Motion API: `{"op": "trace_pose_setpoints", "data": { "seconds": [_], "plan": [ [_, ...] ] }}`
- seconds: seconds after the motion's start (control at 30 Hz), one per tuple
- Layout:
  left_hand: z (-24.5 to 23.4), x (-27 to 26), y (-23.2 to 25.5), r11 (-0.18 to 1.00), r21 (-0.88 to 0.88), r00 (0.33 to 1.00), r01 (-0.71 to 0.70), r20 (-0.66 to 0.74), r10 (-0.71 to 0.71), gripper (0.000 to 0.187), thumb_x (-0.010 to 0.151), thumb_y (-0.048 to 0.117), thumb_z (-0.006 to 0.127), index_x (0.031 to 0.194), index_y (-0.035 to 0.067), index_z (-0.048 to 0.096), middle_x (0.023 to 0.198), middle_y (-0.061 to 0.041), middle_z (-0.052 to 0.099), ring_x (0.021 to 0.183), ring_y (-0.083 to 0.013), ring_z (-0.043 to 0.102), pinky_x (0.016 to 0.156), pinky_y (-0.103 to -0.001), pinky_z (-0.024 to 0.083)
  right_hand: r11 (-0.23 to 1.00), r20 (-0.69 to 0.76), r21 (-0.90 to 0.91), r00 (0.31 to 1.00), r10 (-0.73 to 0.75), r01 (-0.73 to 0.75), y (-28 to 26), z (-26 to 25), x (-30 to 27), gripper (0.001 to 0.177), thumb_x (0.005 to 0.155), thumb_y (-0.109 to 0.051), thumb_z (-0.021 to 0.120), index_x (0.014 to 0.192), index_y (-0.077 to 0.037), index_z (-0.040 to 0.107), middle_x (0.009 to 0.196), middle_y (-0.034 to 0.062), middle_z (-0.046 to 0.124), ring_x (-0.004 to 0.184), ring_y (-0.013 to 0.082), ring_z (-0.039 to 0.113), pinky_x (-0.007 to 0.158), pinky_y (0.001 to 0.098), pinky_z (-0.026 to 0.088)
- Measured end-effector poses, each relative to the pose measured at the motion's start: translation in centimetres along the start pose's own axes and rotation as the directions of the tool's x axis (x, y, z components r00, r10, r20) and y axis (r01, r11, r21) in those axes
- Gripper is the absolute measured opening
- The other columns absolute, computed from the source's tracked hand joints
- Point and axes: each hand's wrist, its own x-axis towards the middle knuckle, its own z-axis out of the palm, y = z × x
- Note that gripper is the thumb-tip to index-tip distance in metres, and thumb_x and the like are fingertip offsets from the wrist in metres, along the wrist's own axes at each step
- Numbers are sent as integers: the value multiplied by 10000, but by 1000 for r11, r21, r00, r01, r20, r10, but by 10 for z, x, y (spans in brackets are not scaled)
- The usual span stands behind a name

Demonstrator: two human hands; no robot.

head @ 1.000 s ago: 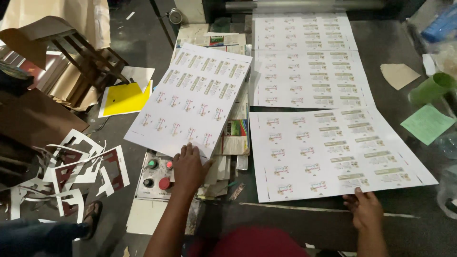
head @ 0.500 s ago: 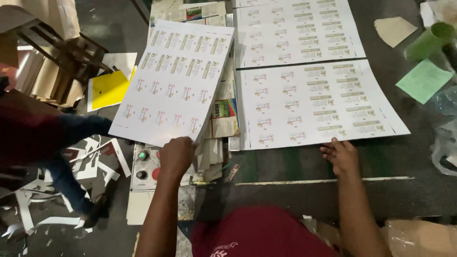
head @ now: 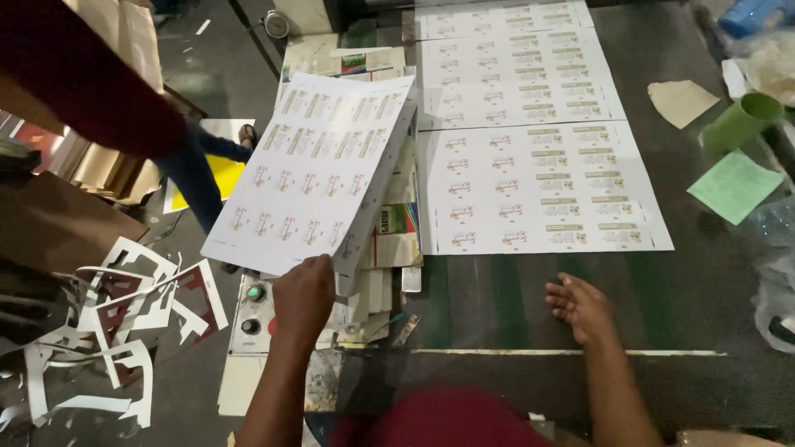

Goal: The person sorts through a stack of printed papers on a cluttered workbench. They pick up sheets, flip through them, and place them back down or move them to the side. The camera is extremely unstable, shaking and swinging rapidly throughout the task.

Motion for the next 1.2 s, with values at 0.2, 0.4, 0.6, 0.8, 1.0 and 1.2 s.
{"op": "trace_pose_setpoints", "data": {
  "seconds": [0.2,0.4,0.6,0.8,1.0,1.2],
  "plan": [
    [-12,-26,41,965,-232,990,-126,28,136,75,874,128,635,814,87,615,753,-120,674,690,-360,671,591,-487,518,992,144,-123,988,59,-42,-3,67,-36,384,1012,-235,597,1342,-41,632,1063,149,757,784,202,693,644,350,539],
    [-18,-59,56,940,-320,912,-119,340,231,165,891,221,649,770,110,673,722,-124,696,704,-360,687,611,-495,522,983,399,-181,912,95,-24,-7,134,-55,377,990,-242,615,1310,-46,655,1063,126,769,775,180,698,622,321,535],
    [-26,-90,32,899,-376,740,-223,535,408,157,878,249,653,803,129,723,785,-108,723,731,-351,706,630,-475,540,992,501,-99,857,117,-78,-15,162,-38,363,987,-314,594,1258,-77,643,1001,77,751,754,170,694,578,314,512],
    [-46,-98,14,911,-410,587,-44,727,356,219,863,301,692,985,160,807,925,-134,770,840,-352,731,783,-462,570,987,479,-158,875,68,10,8,122,-24,343,989,-280,627,1214,-26,671,931,79,747,697,174,664,532,310,458],
    [-27,-67,11,900,-423,680,100,690,249,324,882,368,768,1140,173,772,1044,-155,762,972,-363,726,904,-449,562,985,201,-164,975,91,-58,12,73,-35,352,967,-202,625,1271,-31,675,925,115,754,728,207,681,602,358,521],
    [41,-34,-5,976,-189,978,109,197,-71,419,865,318,708,1201,68,706,1278,-169,684,1205,-366,621,986,-469,486,995,-49,-89,998,-41,37,39,-22,-15,362,987,-146,634,1332,-36,644,967,142,734,776,234,679,635,392,537]
  ]
}}
